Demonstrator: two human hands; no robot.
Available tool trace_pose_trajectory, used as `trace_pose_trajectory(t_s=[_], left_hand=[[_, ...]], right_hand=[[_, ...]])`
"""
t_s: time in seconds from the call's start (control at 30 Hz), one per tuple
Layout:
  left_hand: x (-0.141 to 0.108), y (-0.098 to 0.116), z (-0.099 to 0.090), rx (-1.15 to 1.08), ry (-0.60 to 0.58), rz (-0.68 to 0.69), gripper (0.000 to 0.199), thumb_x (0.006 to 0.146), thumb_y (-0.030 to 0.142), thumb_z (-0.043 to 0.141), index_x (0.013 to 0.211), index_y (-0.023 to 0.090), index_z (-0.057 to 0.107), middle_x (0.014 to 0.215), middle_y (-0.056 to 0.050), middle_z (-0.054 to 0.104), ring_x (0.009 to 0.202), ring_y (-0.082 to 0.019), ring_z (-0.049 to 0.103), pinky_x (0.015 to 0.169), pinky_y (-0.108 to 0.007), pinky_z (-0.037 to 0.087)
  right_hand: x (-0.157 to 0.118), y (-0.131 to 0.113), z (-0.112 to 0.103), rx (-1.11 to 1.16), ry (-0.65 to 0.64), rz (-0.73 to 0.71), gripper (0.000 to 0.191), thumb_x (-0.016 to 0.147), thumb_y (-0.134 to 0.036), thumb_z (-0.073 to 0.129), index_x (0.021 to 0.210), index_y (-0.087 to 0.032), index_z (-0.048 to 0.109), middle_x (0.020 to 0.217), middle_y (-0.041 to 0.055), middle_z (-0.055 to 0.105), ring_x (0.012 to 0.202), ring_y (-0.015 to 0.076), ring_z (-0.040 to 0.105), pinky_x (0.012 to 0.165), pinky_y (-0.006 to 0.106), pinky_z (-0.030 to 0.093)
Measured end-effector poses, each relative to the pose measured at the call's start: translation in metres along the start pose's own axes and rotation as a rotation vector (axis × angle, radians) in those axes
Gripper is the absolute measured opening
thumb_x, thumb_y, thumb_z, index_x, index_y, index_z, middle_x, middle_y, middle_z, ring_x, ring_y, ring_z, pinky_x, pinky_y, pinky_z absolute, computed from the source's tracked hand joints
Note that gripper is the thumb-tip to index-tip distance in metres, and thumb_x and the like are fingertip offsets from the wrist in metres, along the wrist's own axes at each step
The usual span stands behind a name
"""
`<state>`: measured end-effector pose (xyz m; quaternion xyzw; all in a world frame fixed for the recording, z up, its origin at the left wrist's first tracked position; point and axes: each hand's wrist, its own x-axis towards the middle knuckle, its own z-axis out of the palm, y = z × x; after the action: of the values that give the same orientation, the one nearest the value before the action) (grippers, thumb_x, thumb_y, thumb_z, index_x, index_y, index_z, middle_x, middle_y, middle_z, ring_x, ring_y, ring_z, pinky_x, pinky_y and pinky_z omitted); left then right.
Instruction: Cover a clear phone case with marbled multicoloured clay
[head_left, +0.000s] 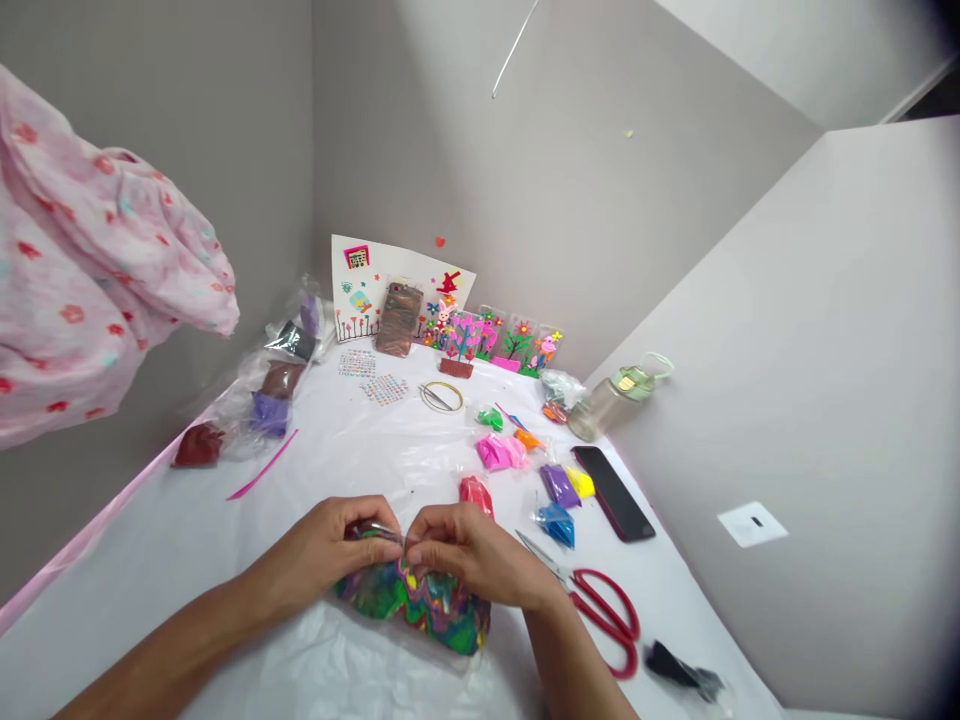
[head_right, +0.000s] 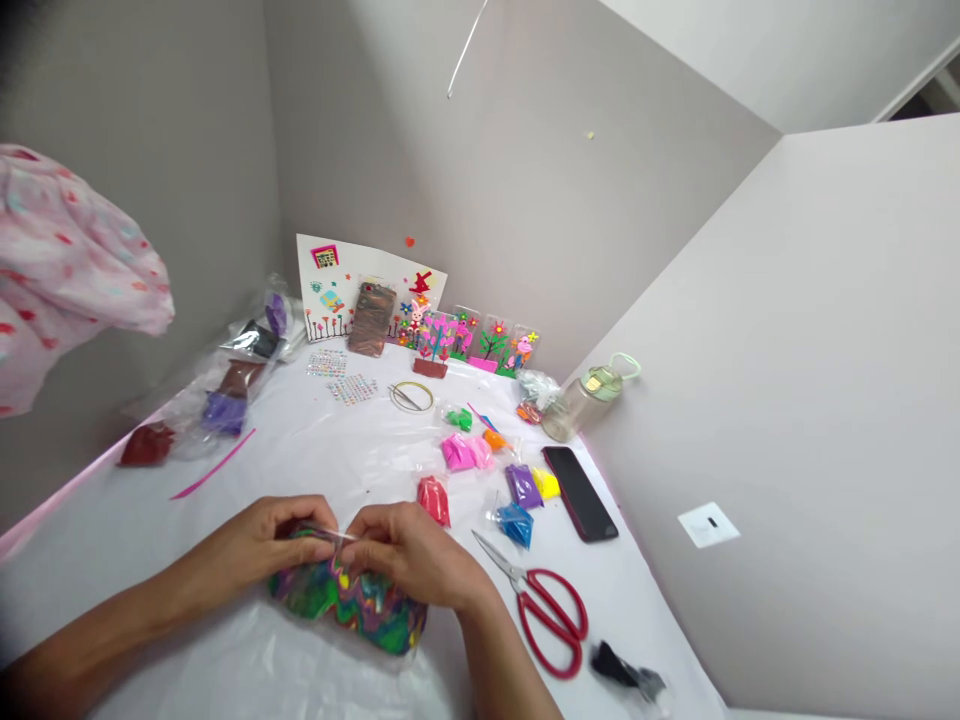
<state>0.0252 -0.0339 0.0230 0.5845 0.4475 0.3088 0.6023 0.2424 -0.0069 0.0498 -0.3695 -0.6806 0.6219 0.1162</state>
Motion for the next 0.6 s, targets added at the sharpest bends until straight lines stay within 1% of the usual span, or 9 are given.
trace_pose_trajectory(t_s=[0.1, 0.17, 0.23, 0.3, 0.4, 0.47, 0.53, 0.6], left_hand=[[0.000, 0.000, -0.008, -0.090, 0.076, 0.038, 0.028, 0.079, 0.044, 0.073, 0.090, 0.019, 0.067, 0.080, 0.002, 0.063, 0.073, -0.016, 0.054, 0.066, -0.026, 0.039], [-0.001, 0.001, -0.011, -0.119, 0.130, 0.064, 0.029, 0.084, 0.049, 0.067, 0.091, 0.020, 0.066, 0.079, 0.003, 0.061, 0.071, -0.015, 0.052, 0.065, -0.025, 0.039], [-0.003, 0.001, -0.011, -0.130, 0.155, 0.074, 0.031, 0.086, 0.050, 0.065, 0.088, 0.019, 0.065, 0.074, 0.004, 0.058, 0.068, -0.014, 0.050, 0.064, -0.025, 0.038], [-0.004, 0.002, -0.007, -0.129, 0.174, 0.073, 0.033, 0.085, 0.051, 0.065, 0.082, 0.019, 0.064, 0.069, 0.004, 0.055, 0.066, -0.014, 0.047, 0.062, -0.025, 0.037], [-0.004, 0.004, -0.001, -0.127, 0.202, 0.068, 0.035, 0.083, 0.051, 0.067, 0.075, 0.018, 0.062, 0.065, 0.005, 0.053, 0.064, -0.013, 0.046, 0.060, -0.025, 0.035], [-0.004, 0.004, 0.000, -0.135, 0.192, 0.069, 0.036, 0.083, 0.052, 0.066, 0.075, 0.017, 0.062, 0.065, 0.004, 0.052, 0.063, -0.013, 0.045, 0.059, -0.024, 0.034], [-0.003, 0.003, -0.001, -0.171, 0.133, 0.083, 0.034, 0.083, 0.051, 0.066, 0.080, 0.017, 0.063, 0.069, 0.004, 0.053, 0.064, -0.013, 0.046, 0.059, -0.024, 0.034], [-0.002, 0.000, -0.003, -0.216, 0.059, 0.088, 0.029, 0.081, 0.046, 0.070, 0.085, 0.018, 0.064, 0.074, 0.003, 0.056, 0.068, -0.014, 0.050, 0.062, -0.024, 0.037]], right_hand=[[0.001, -0.003, -0.002, 0.075, 0.071, -0.047, 0.023, 0.090, -0.039, 0.065, 0.085, -0.016, 0.064, 0.073, -0.0013, 0.060, 0.062, 0.0098, 0.045, 0.056, 0.022, 0.031], [0.001, -0.005, -0.002, 0.081, 0.111, -0.068, 0.025, 0.090, -0.040, 0.065, 0.083, -0.016, 0.064, 0.072, -0.0012, 0.058, 0.063, 0.0100, 0.045, 0.057, 0.022, 0.032], [0.002, -0.006, 0.000, 0.080, 0.122, -0.084, 0.025, 0.090, -0.039, 0.064, 0.083, -0.015, 0.064, 0.073, -0.0007, 0.058, 0.065, 0.0105, 0.048, 0.059, 0.022, 0.034], [0.003, -0.007, 0.005, 0.111, 0.127, -0.108, 0.023, 0.090, -0.038, 0.065, 0.089, -0.016, 0.064, 0.077, 0.0000, 0.060, 0.069, 0.0114, 0.051, 0.062, 0.023, 0.037], [0.008, -0.005, 0.016, 0.186, 0.176, -0.128, 0.025, 0.083, -0.037, 0.074, 0.093, -0.017, 0.063, 0.075, -0.0022, 0.058, 0.066, 0.0109, 0.049, 0.059, 0.023, 0.037], [0.012, -0.004, 0.021, 0.217, 0.239, -0.124, 0.026, 0.078, -0.035, 0.078, 0.088, -0.017, 0.061, 0.069, -0.0044, 0.053, 0.059, 0.0094, 0.044, 0.054, 0.022, 0.033], [0.014, -0.004, 0.023, 0.242, 0.306, -0.127, 0.026, 0.078, -0.035, 0.078, 0.083, -0.017, 0.060, 0.064, -0.0055, 0.050, 0.056, 0.0087, 0.040, 0.052, 0.022, 0.029], [0.015, -0.005, 0.023, 0.240, 0.363, -0.152, 0.025, 0.078, -0.035, 0.077, 0.084, -0.017, 0.060, 0.067, -0.0045, 0.053, 0.060, 0.0095, 0.042, 0.054, 0.022, 0.032]])
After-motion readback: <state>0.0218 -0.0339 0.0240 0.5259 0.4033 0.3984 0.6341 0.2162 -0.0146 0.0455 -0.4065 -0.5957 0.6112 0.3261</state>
